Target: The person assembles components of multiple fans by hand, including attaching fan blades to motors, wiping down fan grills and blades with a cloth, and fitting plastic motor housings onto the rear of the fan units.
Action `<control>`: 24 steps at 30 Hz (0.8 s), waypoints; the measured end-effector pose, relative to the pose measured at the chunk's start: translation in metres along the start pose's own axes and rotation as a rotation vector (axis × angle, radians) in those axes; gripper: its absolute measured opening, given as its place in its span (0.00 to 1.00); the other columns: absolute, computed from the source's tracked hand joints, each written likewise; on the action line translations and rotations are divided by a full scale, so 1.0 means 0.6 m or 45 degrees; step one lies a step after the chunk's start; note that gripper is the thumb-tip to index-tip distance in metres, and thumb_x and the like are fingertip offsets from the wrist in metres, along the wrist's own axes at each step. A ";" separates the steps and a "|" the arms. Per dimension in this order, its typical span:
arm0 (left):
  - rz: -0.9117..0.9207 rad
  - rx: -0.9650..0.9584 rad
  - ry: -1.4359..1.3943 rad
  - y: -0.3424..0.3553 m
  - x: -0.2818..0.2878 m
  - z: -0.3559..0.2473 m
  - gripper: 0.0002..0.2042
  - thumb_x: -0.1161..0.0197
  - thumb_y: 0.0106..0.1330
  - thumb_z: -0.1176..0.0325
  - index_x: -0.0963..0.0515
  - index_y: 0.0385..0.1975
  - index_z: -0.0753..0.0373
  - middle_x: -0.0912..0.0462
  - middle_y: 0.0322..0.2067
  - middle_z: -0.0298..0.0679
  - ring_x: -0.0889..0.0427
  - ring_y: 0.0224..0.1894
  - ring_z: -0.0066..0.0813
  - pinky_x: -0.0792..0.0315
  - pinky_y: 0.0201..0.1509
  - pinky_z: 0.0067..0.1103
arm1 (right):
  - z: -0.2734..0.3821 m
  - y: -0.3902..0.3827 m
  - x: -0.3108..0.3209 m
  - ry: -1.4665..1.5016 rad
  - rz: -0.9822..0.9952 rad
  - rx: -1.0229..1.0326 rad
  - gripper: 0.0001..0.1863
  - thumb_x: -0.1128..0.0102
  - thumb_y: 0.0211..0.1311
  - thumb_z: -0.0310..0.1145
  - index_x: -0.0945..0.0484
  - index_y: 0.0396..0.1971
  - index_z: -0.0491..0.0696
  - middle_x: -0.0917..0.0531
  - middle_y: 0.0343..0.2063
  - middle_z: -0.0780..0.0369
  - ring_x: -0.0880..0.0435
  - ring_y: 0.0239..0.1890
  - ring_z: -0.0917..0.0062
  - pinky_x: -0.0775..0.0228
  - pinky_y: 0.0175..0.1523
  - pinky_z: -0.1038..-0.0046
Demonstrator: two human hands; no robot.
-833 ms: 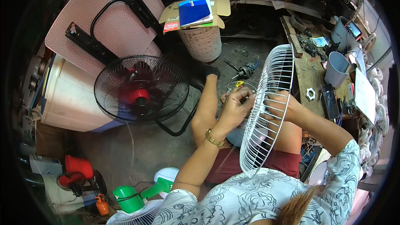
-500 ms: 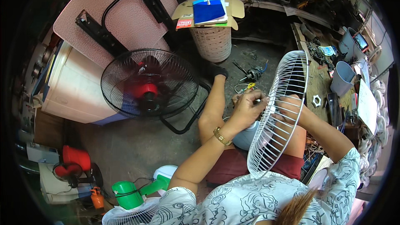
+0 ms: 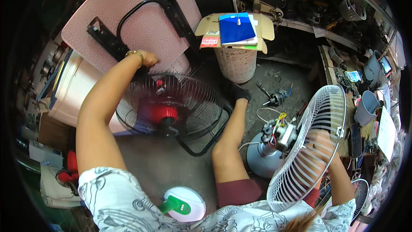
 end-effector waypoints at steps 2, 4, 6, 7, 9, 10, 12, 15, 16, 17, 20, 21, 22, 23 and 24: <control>0.368 0.196 -0.421 0.067 -0.028 0.025 0.18 0.54 0.71 0.59 0.23 0.50 0.62 0.18 0.42 0.44 0.20 0.41 0.38 0.29 0.48 0.37 | -0.002 -0.004 0.005 0.000 0.013 -0.038 0.21 0.37 0.51 0.49 0.20 0.30 0.44 0.19 0.27 0.54 0.18 0.32 0.59 0.28 0.35 0.62; 0.517 0.286 -0.569 0.136 -0.037 0.022 0.17 0.54 0.70 0.60 0.21 0.48 0.60 0.16 0.39 0.37 0.20 0.36 0.29 0.28 0.44 0.36 | -0.002 -0.003 0.006 0.012 0.026 -0.085 0.21 0.37 0.51 0.49 0.20 0.30 0.44 0.19 0.27 0.54 0.18 0.32 0.59 0.28 0.36 0.63; 0.618 0.377 -0.540 0.153 -0.077 0.034 0.14 0.50 0.68 0.61 0.20 0.44 0.59 0.17 0.37 0.34 0.21 0.34 0.27 0.28 0.41 0.35 | -0.015 0.008 -0.011 0.067 0.030 -0.028 0.21 0.37 0.50 0.50 0.20 0.30 0.44 0.19 0.28 0.54 0.18 0.32 0.59 0.28 0.36 0.63; 0.656 0.370 -0.510 0.191 -0.078 0.031 0.12 0.46 0.66 0.62 0.18 0.40 0.58 0.17 0.35 0.32 0.22 0.31 0.24 0.28 0.38 0.34 | -0.004 0.004 0.002 0.043 0.039 -0.058 0.21 0.37 0.50 0.50 0.20 0.30 0.44 0.19 0.28 0.54 0.18 0.32 0.59 0.28 0.36 0.63; 0.655 0.288 -0.422 0.218 -0.086 0.032 0.11 0.44 0.64 0.62 0.18 0.38 0.58 0.17 0.34 0.33 0.22 0.31 0.25 0.28 0.38 0.34 | -0.011 0.005 -0.005 0.066 0.042 -0.058 0.22 0.36 0.50 0.50 0.20 0.30 0.44 0.19 0.28 0.54 0.18 0.32 0.59 0.28 0.36 0.63; 0.651 0.235 -0.358 0.218 -0.096 0.037 0.10 0.42 0.62 0.62 0.17 0.35 0.58 0.16 0.33 0.33 0.22 0.30 0.25 0.28 0.37 0.34 | -0.019 0.007 -0.010 0.083 0.039 -0.042 0.22 0.36 0.50 0.50 0.20 0.30 0.44 0.19 0.28 0.54 0.18 0.32 0.59 0.27 0.36 0.63; 0.672 0.160 -0.382 0.234 -0.109 0.054 0.10 0.43 0.62 0.63 0.18 0.36 0.59 0.16 0.35 0.35 0.21 0.31 0.26 0.27 0.38 0.33 | -0.010 0.004 -0.006 0.083 0.038 -0.070 0.22 0.36 0.50 0.51 0.20 0.30 0.44 0.19 0.28 0.54 0.18 0.32 0.59 0.27 0.36 0.63; 0.759 0.090 -0.500 0.208 -0.136 0.105 0.12 0.44 0.64 0.64 0.19 0.41 0.62 0.16 0.39 0.38 0.19 0.33 0.27 0.25 0.39 0.31 | -0.016 0.010 -0.011 0.115 0.022 -0.023 0.23 0.36 0.50 0.51 0.20 0.30 0.43 0.19 0.28 0.54 0.19 0.32 0.59 0.27 0.36 0.63; 0.784 0.063 -0.545 0.203 -0.143 0.112 0.13 0.45 0.65 0.64 0.19 0.42 0.63 0.15 0.41 0.39 0.18 0.34 0.28 0.24 0.40 0.30 | -0.016 0.009 -0.010 0.121 0.017 -0.013 0.23 0.36 0.50 0.51 0.20 0.30 0.43 0.19 0.28 0.54 0.19 0.32 0.59 0.27 0.36 0.63; 0.797 -0.009 -0.573 0.227 -0.137 0.098 0.14 0.46 0.65 0.65 0.19 0.44 0.63 0.15 0.42 0.40 0.18 0.35 0.28 0.24 0.41 0.29 | -0.005 0.004 -0.003 0.104 0.022 -0.049 0.23 0.36 0.50 0.51 0.20 0.30 0.43 0.19 0.28 0.54 0.19 0.33 0.59 0.27 0.36 0.63; 0.683 0.175 -0.458 0.255 -0.047 -0.020 0.15 0.45 0.65 0.65 0.20 0.46 0.63 0.16 0.44 0.39 0.18 0.37 0.27 0.24 0.41 0.28 | -0.008 -0.008 -0.001 0.085 0.069 -0.181 0.24 0.35 0.49 0.52 0.20 0.29 0.43 0.19 0.28 0.54 0.19 0.33 0.59 0.27 0.37 0.63; 0.685 0.213 -0.473 0.246 -0.080 0.026 0.15 0.45 0.65 0.65 0.20 0.46 0.63 0.16 0.44 0.39 0.18 0.37 0.27 0.24 0.41 0.28 | -0.003 -0.005 -0.002 0.097 0.056 -0.132 0.24 0.35 0.49 0.52 0.20 0.29 0.43 0.19 0.28 0.54 0.19 0.33 0.59 0.27 0.37 0.63; 0.648 0.042 -0.383 0.208 -0.138 0.106 0.15 0.46 0.65 0.62 0.19 0.46 0.61 0.15 0.42 0.39 0.18 0.36 0.28 0.25 0.42 0.30 | -0.003 0.001 -0.005 0.124 0.037 -0.026 0.24 0.35 0.49 0.52 0.20 0.29 0.43 0.19 0.28 0.54 0.19 0.33 0.59 0.27 0.37 0.63; 0.633 -0.096 -0.314 0.217 -0.137 0.102 0.16 0.46 0.65 0.61 0.19 0.46 0.60 0.15 0.41 0.39 0.18 0.36 0.29 0.25 0.42 0.32 | -0.008 -0.003 -0.004 0.128 0.038 -0.020 0.24 0.35 0.49 0.53 0.20 0.29 0.43 0.19 0.28 0.54 0.19 0.33 0.59 0.27 0.37 0.63; 0.614 -0.246 -0.234 0.223 -0.117 0.067 0.16 0.47 0.65 0.60 0.19 0.46 0.60 0.15 0.40 0.39 0.18 0.35 0.30 0.26 0.43 0.33 | -0.014 -0.005 -0.009 0.141 0.045 -0.032 0.24 0.35 0.49 0.53 0.20 0.29 0.43 0.19 0.28 0.54 0.19 0.33 0.59 0.27 0.37 0.63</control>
Point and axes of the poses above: each hand's wrist, its own y-axis towards the middle knuckle, its own x-axis out of the back of the hand, z = x × y, the point moved 4 cm from there along y, towards the middle knuckle
